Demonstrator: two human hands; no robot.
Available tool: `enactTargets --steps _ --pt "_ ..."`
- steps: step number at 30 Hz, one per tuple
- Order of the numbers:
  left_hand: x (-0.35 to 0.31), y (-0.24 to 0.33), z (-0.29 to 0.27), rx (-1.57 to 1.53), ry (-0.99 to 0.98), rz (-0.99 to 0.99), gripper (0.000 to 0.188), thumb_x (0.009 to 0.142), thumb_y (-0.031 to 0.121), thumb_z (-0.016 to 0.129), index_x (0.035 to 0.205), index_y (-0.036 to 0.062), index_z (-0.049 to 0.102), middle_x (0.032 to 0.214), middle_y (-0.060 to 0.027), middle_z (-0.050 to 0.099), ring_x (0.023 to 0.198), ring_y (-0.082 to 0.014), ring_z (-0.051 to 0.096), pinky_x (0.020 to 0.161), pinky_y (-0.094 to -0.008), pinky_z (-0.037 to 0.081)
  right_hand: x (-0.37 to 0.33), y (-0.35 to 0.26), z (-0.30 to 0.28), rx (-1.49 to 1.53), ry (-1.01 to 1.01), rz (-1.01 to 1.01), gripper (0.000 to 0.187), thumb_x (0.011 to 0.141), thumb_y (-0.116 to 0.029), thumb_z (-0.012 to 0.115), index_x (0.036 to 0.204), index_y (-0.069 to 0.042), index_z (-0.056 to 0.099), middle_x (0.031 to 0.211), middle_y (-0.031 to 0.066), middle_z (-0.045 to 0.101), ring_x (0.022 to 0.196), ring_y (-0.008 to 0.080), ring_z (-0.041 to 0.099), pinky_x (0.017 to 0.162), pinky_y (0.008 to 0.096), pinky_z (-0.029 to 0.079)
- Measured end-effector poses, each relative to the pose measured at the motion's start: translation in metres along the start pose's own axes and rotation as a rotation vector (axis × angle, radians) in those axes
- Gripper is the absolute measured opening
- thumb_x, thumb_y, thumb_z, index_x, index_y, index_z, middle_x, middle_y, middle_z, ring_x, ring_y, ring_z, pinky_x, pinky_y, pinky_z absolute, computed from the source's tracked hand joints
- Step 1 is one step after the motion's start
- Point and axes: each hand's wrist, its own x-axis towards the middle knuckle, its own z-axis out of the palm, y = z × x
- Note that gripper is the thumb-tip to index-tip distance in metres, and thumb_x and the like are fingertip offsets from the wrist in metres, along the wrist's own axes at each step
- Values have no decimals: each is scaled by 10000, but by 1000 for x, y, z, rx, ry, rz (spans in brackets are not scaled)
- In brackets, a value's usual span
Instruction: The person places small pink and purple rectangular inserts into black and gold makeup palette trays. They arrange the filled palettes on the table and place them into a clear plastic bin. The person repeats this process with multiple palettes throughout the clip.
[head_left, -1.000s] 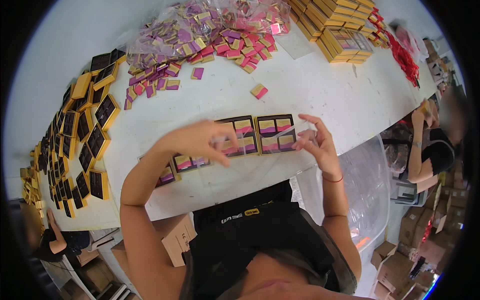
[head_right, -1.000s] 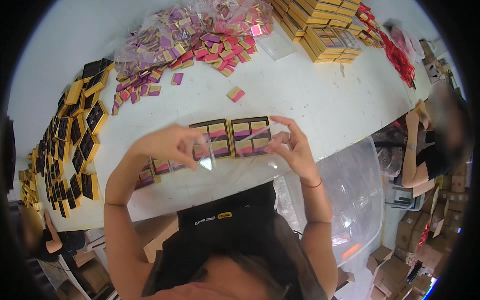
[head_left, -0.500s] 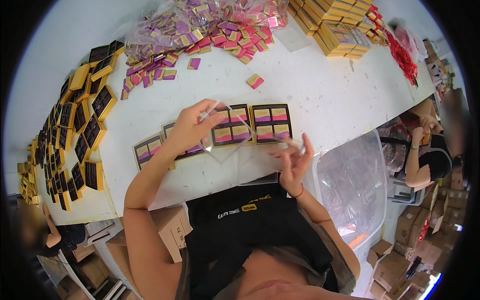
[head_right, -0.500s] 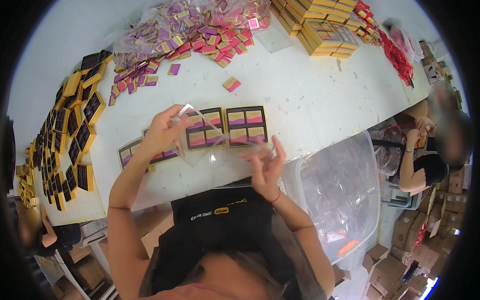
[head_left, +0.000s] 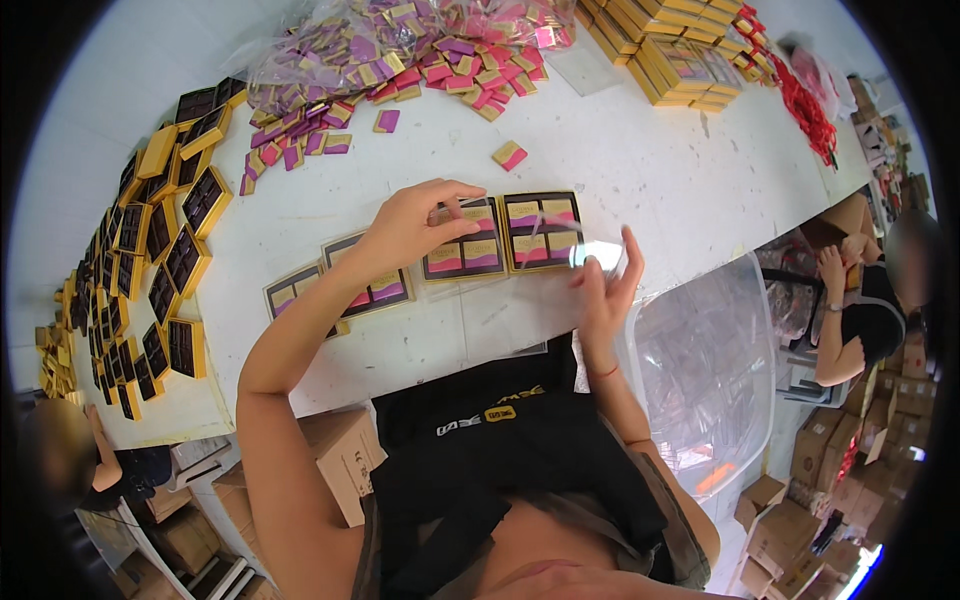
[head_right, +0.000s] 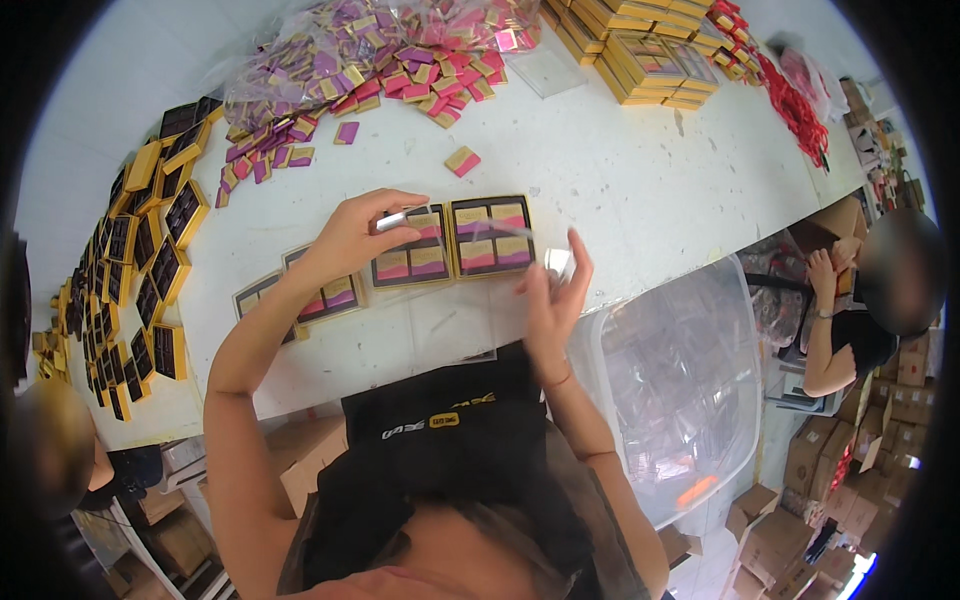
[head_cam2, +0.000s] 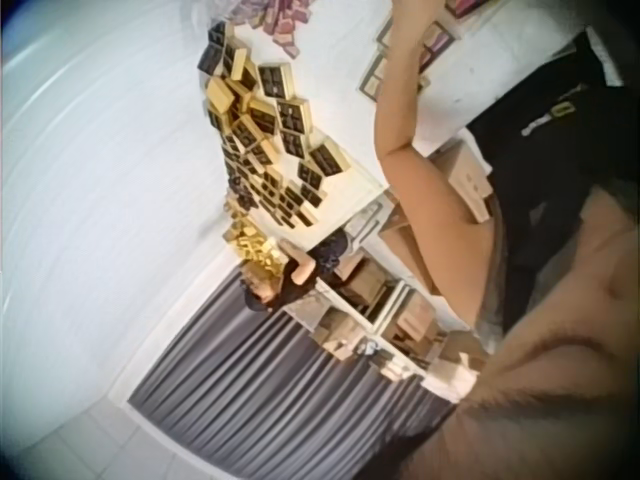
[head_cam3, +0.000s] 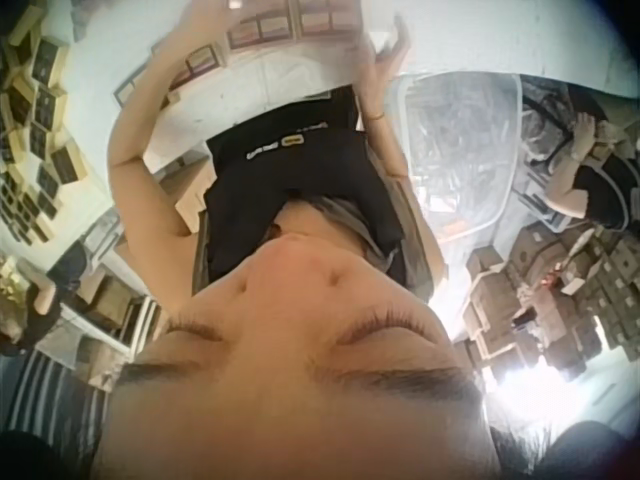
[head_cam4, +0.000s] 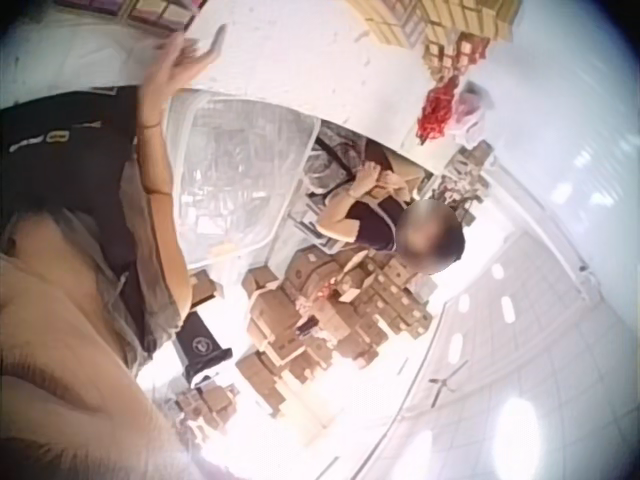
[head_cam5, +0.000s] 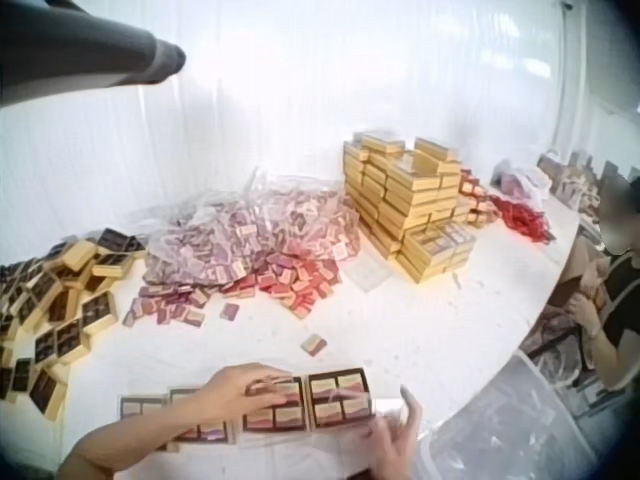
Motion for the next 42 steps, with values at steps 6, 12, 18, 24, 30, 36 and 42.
enactTargets --steps 6,12,18,24,30,36,42 --pt "8 -13 6 513 183 272 385 864 213 732 1227 104 664 1179 -73 620 908 -249 572 861 -363 451 61 2 -16 -268 -214 -48 536 932 -71 625 1429 -13 434 811 7 596 841 103 566 941 272 415" --pt "1 -30 21 585 179 312 616 857 416 708 1352 85 549 1344 -113 551 1175 -306 521 1010 -425 396 114 23 -1 -123 -378 -41 552 918 -68 641 1426 -2 435 1284 147 585 1182 226 558 1076 349 382" --pt "-1 10 8 630 -160 93 1104 665 525 783 1536 69 278 1528 -168 350 1343 -339 392 1119 -444 304 109 26 5 -308 -381 9 503 925 -70 626 1407 -50 482 1352 192 550 1252 293 535 1045 369 422" --pt "-2 -1 21 679 -94 143 1094 663 464 798 1539 79 268 1566 -166 295 1410 -358 324 1149 -478 255 105 22 -1 -616 -525 -369 435 919 -173 643 1340 -87 572 1416 205 499 1295 386 468 1068 432 399" --pt "-9 -5 24 661 -58 218 1085 659 436 833 1527 84 286 1591 -160 254 1448 -378 263 1153 -518 232 98 -20 -2 -1005 -865 -668 745 755 -437 793 1406 -175 540 1477 176 441 1330 407 413 1091 505 353" --pt "-16 -5 25 653 -61 213 968 712 418 814 1497 83 358 1599 -160 251 1453 -396 254 1158 -542 218 105 -15 -9 -1010 -874 -677 825 659 -460 847 1386 -187 569 1487 199 429 1313 426 424 1073 509 358" --pt "12 -17 28 810 70 262 864 835 462 707 1531 133 314 1583 -167 286 1425 -460 268 1144 -607 208 126 7 -12 -1055 -622 -706 743 728 -440 811 1378 -165 581 1473 224 445 1316 470 424 1082 529 347"
